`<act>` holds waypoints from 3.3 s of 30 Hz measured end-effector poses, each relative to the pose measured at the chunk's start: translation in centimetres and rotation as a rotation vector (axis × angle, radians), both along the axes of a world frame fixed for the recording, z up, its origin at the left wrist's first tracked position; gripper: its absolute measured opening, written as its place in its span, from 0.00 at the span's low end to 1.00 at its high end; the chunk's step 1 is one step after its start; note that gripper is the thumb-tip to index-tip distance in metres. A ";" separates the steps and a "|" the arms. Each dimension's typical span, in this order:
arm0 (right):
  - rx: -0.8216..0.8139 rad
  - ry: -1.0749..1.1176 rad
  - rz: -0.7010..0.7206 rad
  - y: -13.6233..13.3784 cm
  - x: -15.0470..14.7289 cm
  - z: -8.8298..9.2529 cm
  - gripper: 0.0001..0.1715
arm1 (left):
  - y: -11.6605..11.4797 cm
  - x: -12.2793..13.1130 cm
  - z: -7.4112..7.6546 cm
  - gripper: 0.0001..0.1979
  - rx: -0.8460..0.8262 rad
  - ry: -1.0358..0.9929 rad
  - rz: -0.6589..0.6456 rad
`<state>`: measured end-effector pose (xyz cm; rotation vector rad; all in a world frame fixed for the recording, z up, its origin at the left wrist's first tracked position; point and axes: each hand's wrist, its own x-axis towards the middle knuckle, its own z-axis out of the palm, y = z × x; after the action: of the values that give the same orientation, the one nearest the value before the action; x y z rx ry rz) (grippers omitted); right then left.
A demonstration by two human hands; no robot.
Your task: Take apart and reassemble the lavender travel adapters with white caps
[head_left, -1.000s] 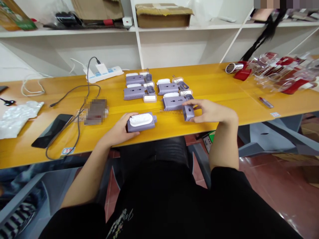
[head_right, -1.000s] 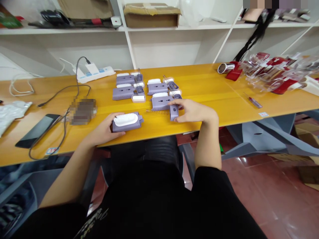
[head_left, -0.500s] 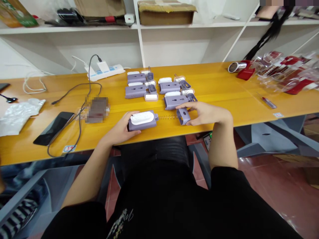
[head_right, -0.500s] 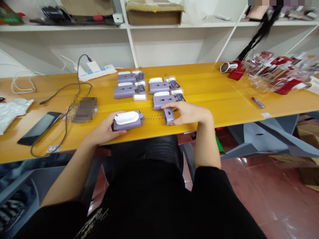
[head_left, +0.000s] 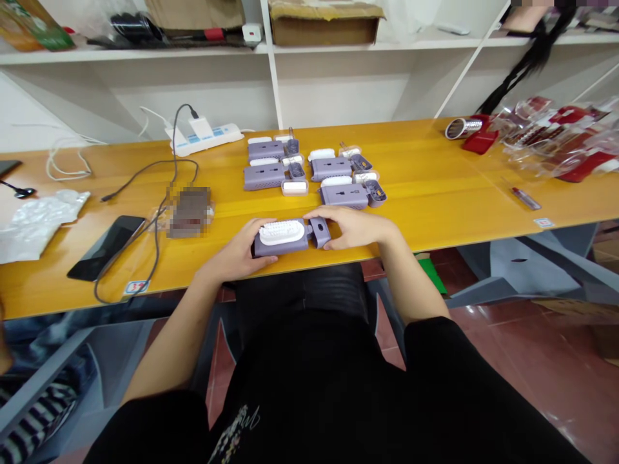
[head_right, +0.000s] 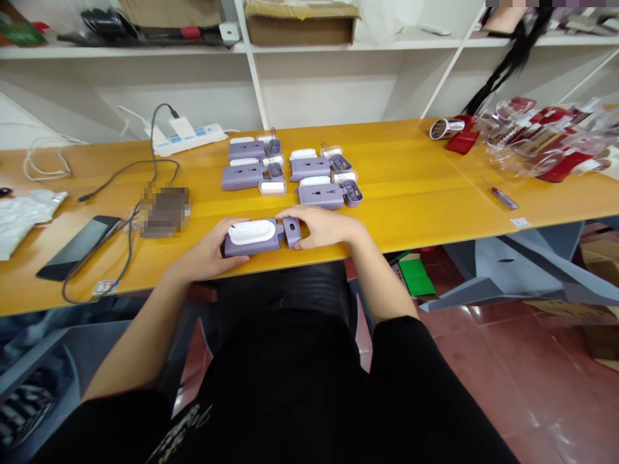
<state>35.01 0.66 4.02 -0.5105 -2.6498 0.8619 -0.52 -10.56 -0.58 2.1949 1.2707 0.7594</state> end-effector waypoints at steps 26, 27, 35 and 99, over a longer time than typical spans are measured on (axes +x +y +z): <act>-0.115 0.086 0.062 0.2 -0.1 0.2 0.32 | -0.1 0.2 0.5 0.39 0.014 0.052 -0.013; -0.123 0.087 0.056 0.2 -0.1 0.1 0.32 | -0.1 0.2 0.6 0.39 0.009 0.051 -0.011; -0.099 0.131 0.020 0.4 0.0 -0.9 0.26 | -0.2 0.6 1.0 0.41 -0.019 0.066 0.006; -0.001 0.152 -0.160 -1.4 -0.5 -3.5 0.48 | 0.0 -2.2 -0.7 0.22 0.007 -0.160 0.077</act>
<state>34.50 -0.73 0.48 -0.6218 -2.4347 0.8189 -2.75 -10.56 -1.24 2.0550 1.2785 0.9510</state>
